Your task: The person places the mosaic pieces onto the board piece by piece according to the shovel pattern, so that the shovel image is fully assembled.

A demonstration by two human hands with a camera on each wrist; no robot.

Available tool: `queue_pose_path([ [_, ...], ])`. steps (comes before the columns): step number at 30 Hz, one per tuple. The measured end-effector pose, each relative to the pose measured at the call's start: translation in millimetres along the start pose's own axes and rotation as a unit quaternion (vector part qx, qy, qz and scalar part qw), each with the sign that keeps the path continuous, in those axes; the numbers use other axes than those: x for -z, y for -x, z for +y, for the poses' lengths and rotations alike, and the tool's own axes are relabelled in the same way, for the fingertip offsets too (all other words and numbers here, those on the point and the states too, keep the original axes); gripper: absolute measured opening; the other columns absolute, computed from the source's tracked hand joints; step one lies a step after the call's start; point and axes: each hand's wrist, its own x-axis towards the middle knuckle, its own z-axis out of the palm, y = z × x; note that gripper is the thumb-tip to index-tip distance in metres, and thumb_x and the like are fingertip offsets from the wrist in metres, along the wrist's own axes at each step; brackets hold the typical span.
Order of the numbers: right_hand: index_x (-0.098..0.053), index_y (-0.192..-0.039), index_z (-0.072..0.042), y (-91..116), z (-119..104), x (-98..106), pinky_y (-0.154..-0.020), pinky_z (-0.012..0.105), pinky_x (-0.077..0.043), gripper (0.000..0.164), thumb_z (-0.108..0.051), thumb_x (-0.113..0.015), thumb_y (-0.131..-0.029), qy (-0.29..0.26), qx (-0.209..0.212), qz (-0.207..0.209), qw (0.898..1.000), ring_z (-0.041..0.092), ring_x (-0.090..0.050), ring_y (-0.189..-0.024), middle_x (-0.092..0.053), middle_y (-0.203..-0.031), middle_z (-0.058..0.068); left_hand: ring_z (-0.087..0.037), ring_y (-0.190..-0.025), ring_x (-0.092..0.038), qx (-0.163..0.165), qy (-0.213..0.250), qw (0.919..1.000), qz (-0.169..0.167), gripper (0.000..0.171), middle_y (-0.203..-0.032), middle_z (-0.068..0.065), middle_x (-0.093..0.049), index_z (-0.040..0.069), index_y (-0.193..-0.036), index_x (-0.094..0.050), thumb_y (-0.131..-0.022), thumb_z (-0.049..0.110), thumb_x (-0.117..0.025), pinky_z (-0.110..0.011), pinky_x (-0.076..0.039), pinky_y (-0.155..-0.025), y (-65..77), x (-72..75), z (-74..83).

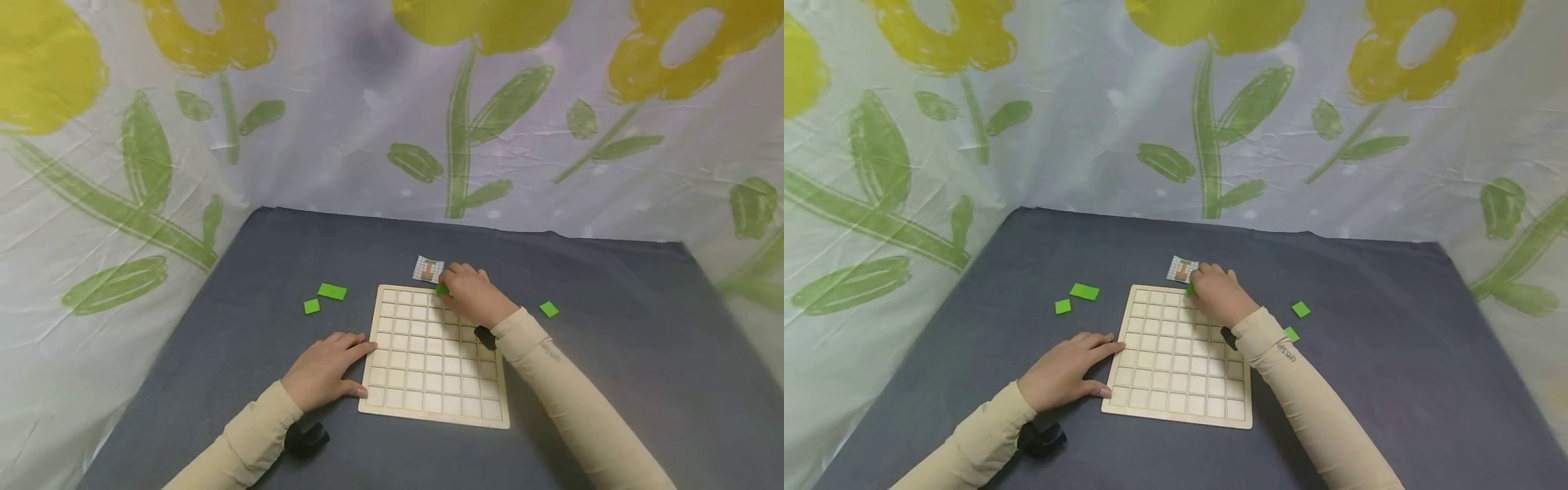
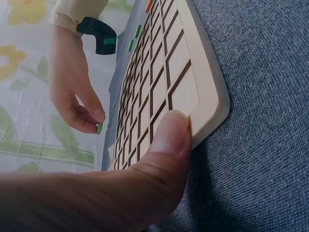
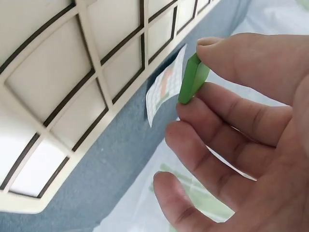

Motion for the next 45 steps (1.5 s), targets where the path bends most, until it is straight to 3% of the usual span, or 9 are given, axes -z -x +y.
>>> queue_pose_path([
  [6, -0.066, -0.109, -0.009, -4.3, -3.5, -5.8, -0.070, 0.036, -0.037, 0.022, -0.022, -0.067, -0.091, 0.009, 0.024, -0.001, 1.000, 0.021, -0.051, -0.088, -0.058, -0.099, 0.004, -0.032, -0.120, -0.052, 0.002, -0.001, 1.0000, 0.001, 0.073, -0.133, -0.015, -0.055, 0.011, -0.134, -0.056, -0.072, 0.045, -0.076, -0.052, -0.046, -0.089, -1.2, -2.4, 1.1],
  [12, -0.065, -0.117, -0.008, -10.1, -10.0, -9.1, -0.074, 0.039, -0.042, 0.030, -0.022, -0.068, -0.090, 0.024, 0.049, 0.005, 0.998, 0.025, -0.054, -0.097, -0.060, -0.112, 0.007, -0.031, -0.120, -0.052, 0.010, 0.000, 0.9999, 0.005, 0.073, -0.133, -0.014, -0.055, 0.012, -0.134, -0.056, -0.072, 0.044, -0.077, -0.052, -0.045, -0.088, -1.1, -3.1, 1.0],
  [19, -0.063, -0.122, -0.009, -15.3, -14.9, -13.4, -0.091, 0.052, -0.044, 0.034, -0.024, -0.065, -0.092, 0.019, 0.043, -0.020, 0.999, 0.031, -0.051, -0.119, -0.053, -0.134, 0.013, -0.031, -0.121, -0.052, 0.014, 0.005, 0.9999, -0.002, 0.073, -0.134, -0.014, -0.055, 0.012, -0.135, -0.056, -0.072, 0.045, -0.076, -0.053, -0.045, -0.088, 0.6, -1.4, 1.4],
  [23, -0.063, -0.120, -0.009, -16.2, -17.8, -14.5, -0.092, 0.053, -0.044, 0.031, -0.022, -0.066, -0.092, 0.011, 0.041, -0.030, 0.999, 0.029, -0.053, -0.115, -0.057, -0.125, 0.010, -0.032, -0.122, -0.051, 0.017, 0.011, 0.9998, -0.007, 0.073, -0.135, -0.015, -0.054, 0.012, -0.135, -0.055, -0.073, 0.044, -0.076, -0.054, -0.045, -0.089, 1.4, -1.6, 1.3],
  [28, -0.065, -0.115, -0.009, -17.1, -19.2, -16.1, -0.083, 0.047, -0.047, 0.028, -0.022, -0.067, -0.091, 0.025, 0.059, -0.018, 0.998, 0.026, -0.056, -0.105, -0.060, -0.115, 0.008, -0.031, -0.123, -0.050, 0.023, 0.017, 0.9995, -0.012, 0.073, -0.136, -0.014, -0.053, 0.013, -0.136, -0.055, -0.074, 0.044, -0.076, -0.054, -0.044, -0.089, 1.7, -1.5, 1.4],
  [45, -0.068, -0.108, -0.010, -25.3, -17.8, -20.6, -0.077, 0.043, -0.051, 0.023, -0.021, -0.070, -0.088, 0.052, 0.094, 0.019, 0.994, 0.024, -0.060, -0.099, -0.062, -0.106, 0.007, -0.031, -0.123, -0.050, 0.022, 0.014, 0.9996, -0.006, 0.073, -0.136, -0.013, -0.054, 0.014, -0.136, -0.055, -0.073, 0.046, -0.075, -0.054, -0.044, -0.090, 1.2, -0.5, 0.0],
])
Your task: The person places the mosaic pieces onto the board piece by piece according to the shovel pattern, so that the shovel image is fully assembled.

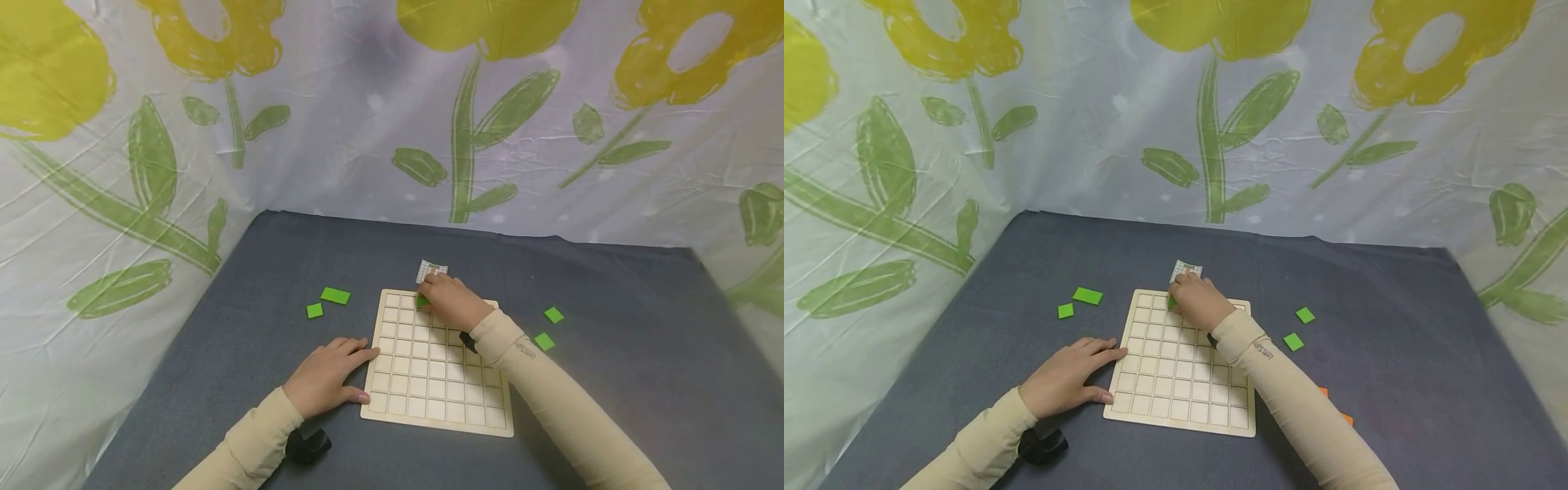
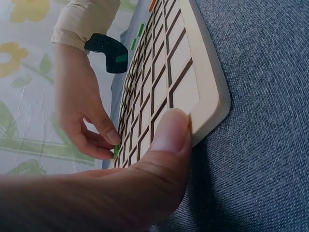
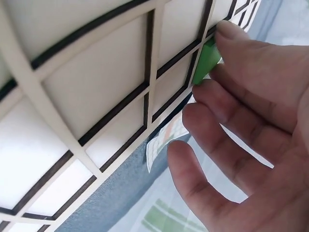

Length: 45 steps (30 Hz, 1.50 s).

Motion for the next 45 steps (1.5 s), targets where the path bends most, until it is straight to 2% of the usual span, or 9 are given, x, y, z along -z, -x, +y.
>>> queue_pose_path([
  [13, -0.066, -0.114, -0.007, 1.8, 2.8, 4.9, -0.083, 0.042, -0.051, 0.029, -0.023, -0.068, -0.090, -0.006, -0.010, -0.030, 0.999, 0.027, -0.059, -0.104, -0.061, -0.111, 0.010, -0.031, -0.123, -0.050, -0.008, -0.004, 0.9999, -0.007, 0.073, -0.135, -0.014, -0.054, 0.013, -0.136, -0.055, -0.074, 0.046, -0.075, -0.053, -0.044, -0.090, -4.1, 0.8, 1.6],
  [20, -0.064, -0.116, -0.002, 13.3, 15.1, 19.6, -0.082, 0.041, -0.048, 0.033, -0.020, -0.068, -0.090, -0.035, -0.016, -0.003, 0.999, 0.028, -0.056, -0.099, -0.060, -0.108, 0.011, -0.032, -0.123, -0.050, -0.015, -0.005, 0.9999, -0.004, 0.072, -0.136, -0.014, -0.053, 0.013, -0.136, -0.055, -0.075, 0.046, -0.075, -0.053, -0.044, -0.090, -5.1, 1.0, 1.0],
  [23, -0.063, -0.117, -0.002, 23.7, 25.7, 28.5, -0.082, 0.041, -0.048, 0.031, -0.017, -0.068, -0.090, -0.037, -0.027, -0.002, 0.999, 0.028, -0.055, -0.097, -0.059, -0.108, 0.013, -0.032, -0.123, -0.050, -0.017, -0.004, 0.9998, -0.003, 0.072, -0.136, -0.014, -0.053, 0.014, -0.137, -0.054, -0.075, 0.045, -0.075, -0.053, -0.044, -0.090, -5.1, 0.4, 0.1],
  [28, -0.061, -0.121, -0.001, 44.6, 48.0, 39.5, -0.091, 0.045, -0.045, 0.035, -0.017, -0.067, -0.091, -0.054, -0.071, -0.021, 0.996, 0.031, -0.053, -0.109, -0.057, -0.118, 0.014, -0.031, -0.123, -0.050, -0.016, -0.002, 0.9999, -0.003, 0.073, -0.137, -0.014, -0.053, 0.014, -0.137, -0.054, -0.075, 0.046, -0.075, -0.053, -0.044, -0.090, -4.1, 0.7, -2.3],
  [31, -0.060, -0.123, 0.000, 59.7, 63.7, 42.5, -0.092, 0.047, -0.045, 0.036, -0.014, -0.066, -0.091, -0.061, -0.092, -0.021, 0.994, 0.034, -0.052, -0.111, -0.057, -0.120, 0.016, -0.031, -0.122, -0.050, -0.016, -0.001, 0.9999, -0.002, 0.073, -0.137, -0.013, -0.053, 0.015, -0.137, -0.054, -0.075, 0.047, -0.074, -0.053, -0.044, -0.089, -3.8, 0.7, -3.1],
  [38, -0.061, -0.118, 0.004, 95.6, 98.1, 38.4, -0.085, 0.044, -0.048, 0.033, -0.010, -0.068, -0.088, -0.073, -0.120, -0.018, 0.990, 0.033, -0.056, -0.102, -0.060, -0.113, 0.018, -0.030, -0.121, -0.051, -0.013, -0.001, 0.9999, -0.001, 0.073, -0.136, -0.013, -0.054, 0.016, -0.136, -0.055, -0.074, 0.048, -0.075, -0.052, -0.044, -0.088, -3.3, -0.3, -3.0],
  [45, -0.062, -0.115, 0.005, 126.9, 120.8, 34.9, -0.082, 0.045, -0.049, 0.032, -0.010, -0.069, -0.087, -0.077, -0.140, -0.015, 0.987, 0.032, -0.059, -0.097, -0.061, -0.107, 0.019, -0.029, -0.116, -0.053, -0.014, -0.005, 0.9999, 0.000, 0.073, -0.134, -0.012, -0.055, 0.017, -0.135, -0.056, -0.072, 0.049, -0.076, -0.051, -0.045, -0.086, -3.4, -2.4, -4.3],
])
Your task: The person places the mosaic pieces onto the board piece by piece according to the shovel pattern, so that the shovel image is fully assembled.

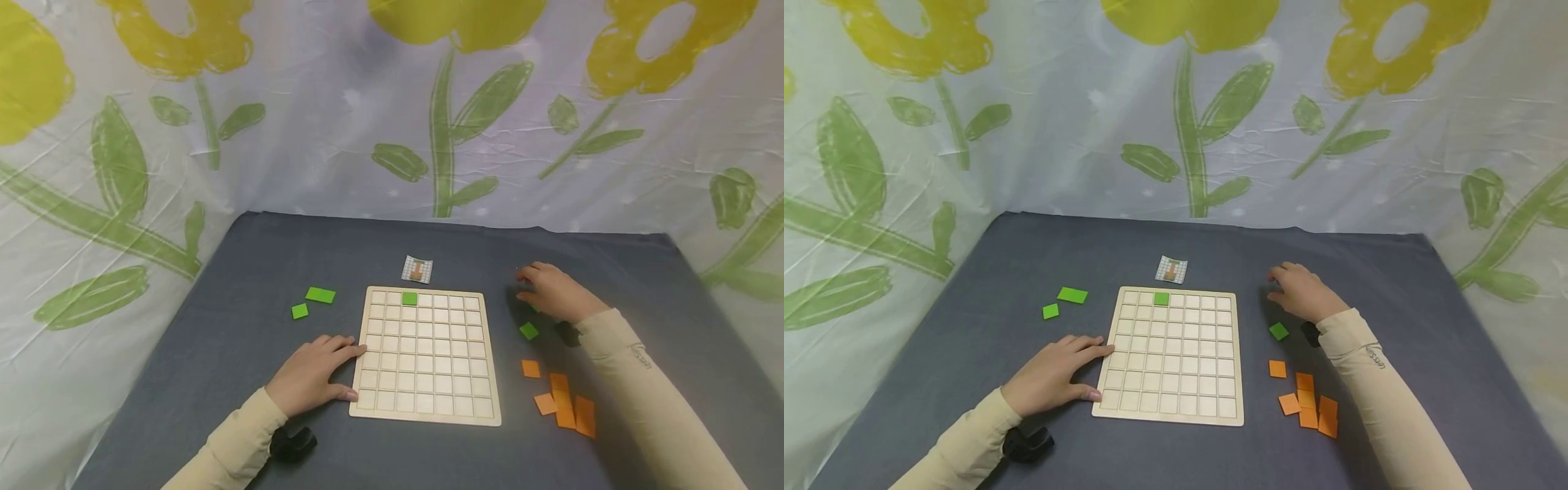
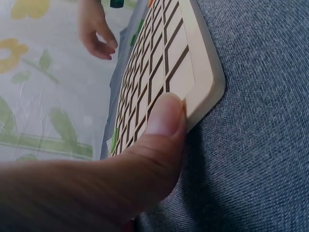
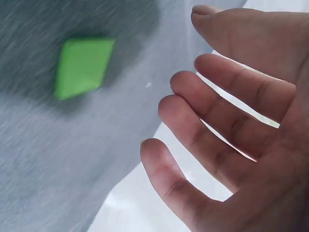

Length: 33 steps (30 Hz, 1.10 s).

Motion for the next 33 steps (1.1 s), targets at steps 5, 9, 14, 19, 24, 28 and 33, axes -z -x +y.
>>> queue_pose_path([
  [5, -0.061, -0.115, 0.007, 8.6, 10.0, -1.2, -0.080, 0.048, -0.049, 0.033, -0.011, -0.069, -0.088, -0.004, -0.011, -0.005, 1.000, 0.034, -0.059, -0.097, -0.060, -0.107, 0.020, -0.028, -0.114, -0.054, -0.009, -0.002, 0.9999, 0.009, 0.073, -0.133, -0.011, -0.056, 0.017, -0.134, -0.057, -0.072, 0.050, -0.076, -0.049, -0.045, -0.084, 0.5, -1.4, -3.6],
  [9, -0.061, -0.117, 0.004, 13.5, 14.2, -6.5, -0.075, 0.052, -0.044, 0.035, -0.017, -0.068, -0.089, 0.001, -0.040, -0.010, 0.999, 0.036, -0.059, -0.100, -0.061, -0.108, 0.018, -0.028, -0.114, -0.054, -0.016, -0.006, 0.9998, 0.012, 0.073, -0.133, -0.010, -0.056, 0.017, -0.135, -0.056, -0.073, 0.051, -0.075, -0.048, -0.045, -0.084, 1.3, -1.0, -4.9],
  [14, -0.062, -0.115, 0.002, 20.8, 20.2, -14.5, -0.068, 0.049, -0.039, 0.034, -0.020, -0.068, -0.089, 0.004, -0.069, -0.010, 0.998, 0.037, -0.058, -0.100, -0.061, -0.109, 0.017, -0.028, -0.115, -0.054, -0.019, -0.008, 0.9997, 0.009, 0.069, -0.134, -0.010, -0.055, 0.018, -0.137, -0.055, -0.078, 0.051, -0.071, -0.049, -0.045, -0.085, 1.6, -2.0, -4.5],
  [19, -0.062, -0.114, 0.001, 25.4, 23.5, -19.7, -0.069, 0.052, -0.039, 0.033, -0.018, -0.069, -0.088, -0.005, -0.067, -0.005, 0.998, 0.037, -0.058, -0.100, -0.060, -0.109, 0.018, -0.025, -0.113, -0.054, -0.013, -0.008, 0.9996, 0.026, 0.063, -0.129, -0.007, -0.057, 0.019, -0.133, -0.057, -0.080, 0.052, -0.069, -0.046, -0.044, -0.083, 0.2, -4.6, -4.1],
  [24, -0.062, -0.113, 0.002, 27.1, 23.6, -20.6, -0.074, 0.057, -0.043, 0.032, -0.016, -0.069, -0.087, -0.008, -0.065, -0.004, 0.998, 0.035, -0.058, -0.098, -0.060, -0.106, 0.018, -0.022, -0.108, -0.054, -0.010, -0.009, 0.9992, 0.038, 0.065, -0.122, -0.003, -0.058, 0.021, -0.131, -0.058, -0.076, 0.053, -0.073, -0.043, -0.042, -0.081, -1.6, -6.5, -4.7],
  [28, -0.062, -0.110, 0.004, 26.2, 23.1, -20.1, -0.075, 0.053, -0.047, 0.030, -0.013, -0.070, -0.087, -0.011, -0.053, 0.001, 0.999, 0.032, -0.059, -0.091, -0.060, -0.099, 0.017, -0.021, -0.107, -0.053, -0.010, -0.008, 0.9992, 0.037, 0.066, -0.121, -0.002, -0.058, 0.021, -0.132, -0.057, -0.076, 0.053, -0.073, -0.042, -0.041, -0.081, -1.8, -6.9, -5.2],
  [33, -0.061, -0.105, 0.008, 24.1, 24.7, -22.1, -0.074, 0.046, -0.048, 0.029, -0.009, -0.071, -0.085, -0.015, -0.032, 0.013, 0.999, 0.026, -0.056, -0.081, -0.058, -0.088, 0.014, -0.021, -0.107, -0.053, -0.012, -0.008, 0.9992, 0.036, 0.067, -0.122, -0.002, -0.057, 0.021, -0.133, -0.056, -0.076, 0.053, -0.072, -0.042, -0.040, -0.081, -2.0, -7.7, -5.6],
])
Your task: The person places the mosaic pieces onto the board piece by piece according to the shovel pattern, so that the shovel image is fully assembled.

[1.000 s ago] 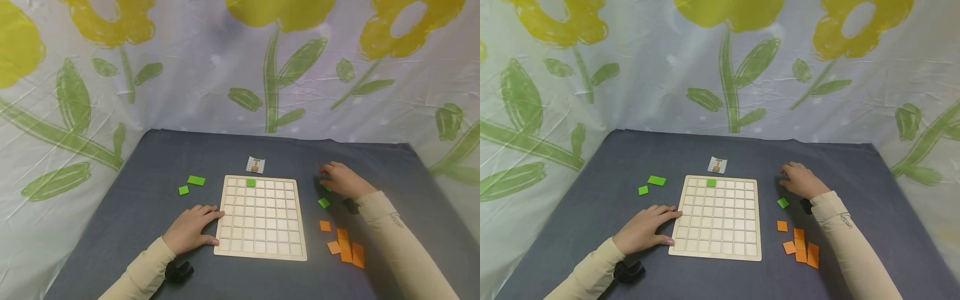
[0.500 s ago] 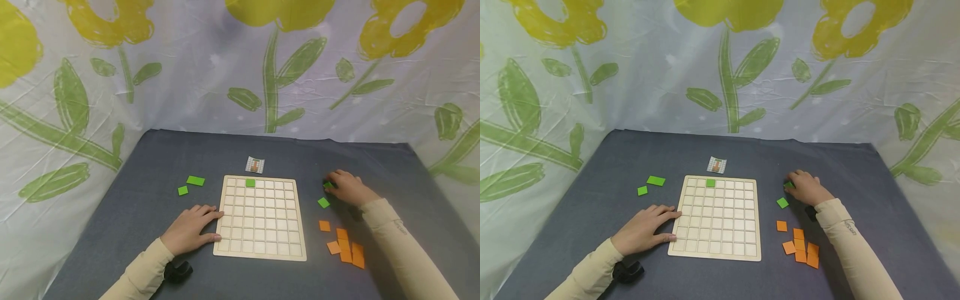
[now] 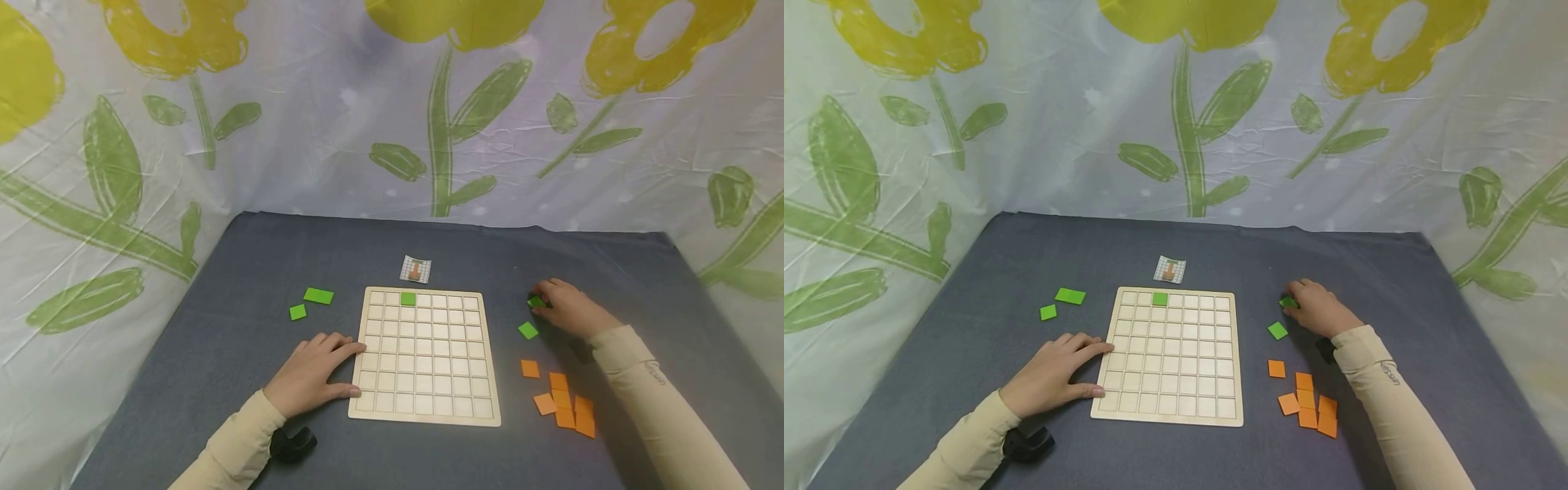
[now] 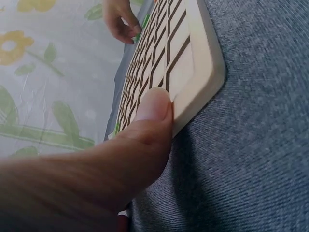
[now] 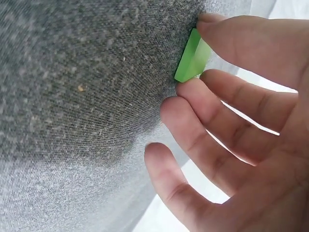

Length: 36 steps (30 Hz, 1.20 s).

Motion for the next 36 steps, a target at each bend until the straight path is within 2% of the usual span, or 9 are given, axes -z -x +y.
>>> queue_pose_path([
  [11, -0.060, -0.104, 0.013, 2.6, 2.4, -1.1, -0.074, 0.045, -0.048, 0.030, -0.004, -0.071, -0.083, 0.003, 0.012, 0.017, 1.000, 0.028, -0.056, -0.080, -0.057, -0.088, 0.017, -0.021, -0.107, -0.052, -0.001, -0.001, 1.0000, 0.000, 0.068, -0.122, -0.002, -0.057, 0.021, -0.134, -0.056, -0.076, 0.052, -0.073, -0.041, -0.040, -0.080, -2.4, -0.5, 1.4],
  [24, -0.063, -0.104, 0.012, 2.9, -4.7, 5.7, -0.071, 0.042, -0.051, 0.026, 0.000, -0.070, -0.083, 0.014, 0.036, 0.030, 0.999, 0.027, -0.058, -0.080, -0.057, -0.093, 0.019, -0.021, -0.107, -0.053, -0.003, -0.005, 1.0000, -0.001, 0.068, -0.121, -0.001, -0.057, 0.021, -0.134, -0.056, -0.076, 0.053, -0.072, -0.042, -0.041, -0.082, -5.0, -1.0, 1.7],
  [36, -0.064, -0.104, 0.009, -9.7, -15.3, 4.0, -0.074, 0.042, -0.052, 0.024, -0.001, -0.071, -0.083, 0.013, 0.053, 0.036, 0.998, 0.027, -0.059, -0.083, -0.058, -0.096, 0.018, -0.023, -0.108, -0.054, 0.010, -0.002, 0.9999, 0.006, 0.069, -0.122, -0.002, -0.057, 0.023, -0.134, -0.056, -0.075, 0.054, -0.073, -0.044, -0.041, -0.083, 0.2, -2.1, -0.7],
])
